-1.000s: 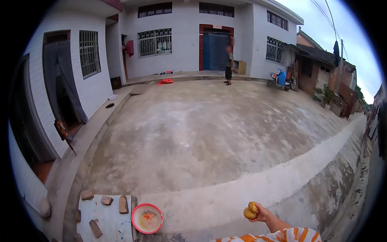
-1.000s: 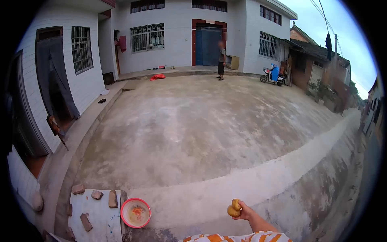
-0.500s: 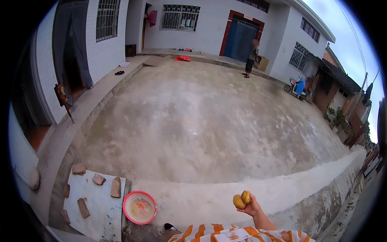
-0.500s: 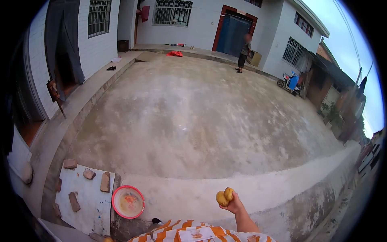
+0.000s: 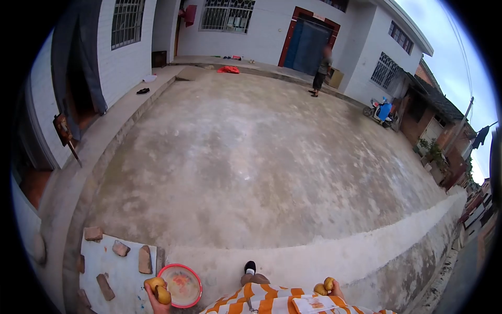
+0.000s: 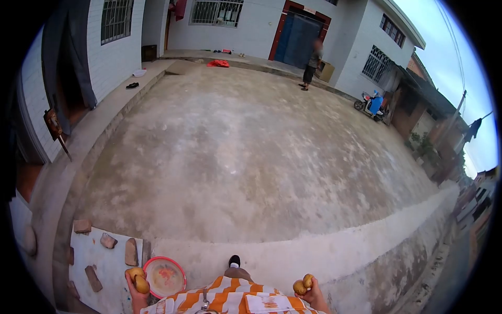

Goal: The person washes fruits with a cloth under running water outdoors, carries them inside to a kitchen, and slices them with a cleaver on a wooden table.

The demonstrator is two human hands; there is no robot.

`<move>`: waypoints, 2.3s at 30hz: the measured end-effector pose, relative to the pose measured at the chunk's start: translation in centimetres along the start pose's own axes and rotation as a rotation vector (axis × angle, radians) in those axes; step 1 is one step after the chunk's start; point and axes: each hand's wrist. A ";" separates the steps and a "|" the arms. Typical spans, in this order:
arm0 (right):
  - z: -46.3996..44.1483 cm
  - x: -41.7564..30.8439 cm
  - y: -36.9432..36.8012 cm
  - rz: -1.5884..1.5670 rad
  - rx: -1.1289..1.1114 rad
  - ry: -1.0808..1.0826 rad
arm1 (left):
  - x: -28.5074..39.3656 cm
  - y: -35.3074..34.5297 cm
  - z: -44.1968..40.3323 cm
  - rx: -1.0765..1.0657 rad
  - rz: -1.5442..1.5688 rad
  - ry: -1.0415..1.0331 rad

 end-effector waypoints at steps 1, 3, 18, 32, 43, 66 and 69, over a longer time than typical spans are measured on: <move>-3.2 0.6 1.6 -0.090 -0.011 -0.040 | -0.5 -0.7 -0.1 0.040 -0.055 0.004; -8.0 0.5 3.1 -0.191 -0.034 -0.090 | -1.2 -2.2 -0.5 0.080 -0.089 -0.018; -26.5 -23.3 -16.8 0.044 -0.407 -0.036 | -6.4 -22.0 -7.2 0.134 -0.102 -0.031; -32.3 -22.2 -19.0 0.034 -0.222 -0.242 | -5.3 -30.0 -19.0 0.086 -0.138 0.020; -35.0 -26.2 -29.8 0.019 -0.061 -0.197 | 2.0 -38.4 -32.6 0.023 -0.155 0.047; -65.6 -47.0 -61.7 0.524 -0.475 -0.363 | 2.6 -41.2 -38.1 0.436 0.387 -0.205; -67.7 -48.8 -71.0 0.577 -0.443 -0.367 | 0.6 -38.7 -38.6 0.549 0.462 -0.281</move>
Point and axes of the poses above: each hand's wrist, its own z-axis away from the middle knuckle, its own y-axis out of the back of the hand, x = y × z, and after that the axes turned 1 degree about -z, right-handed
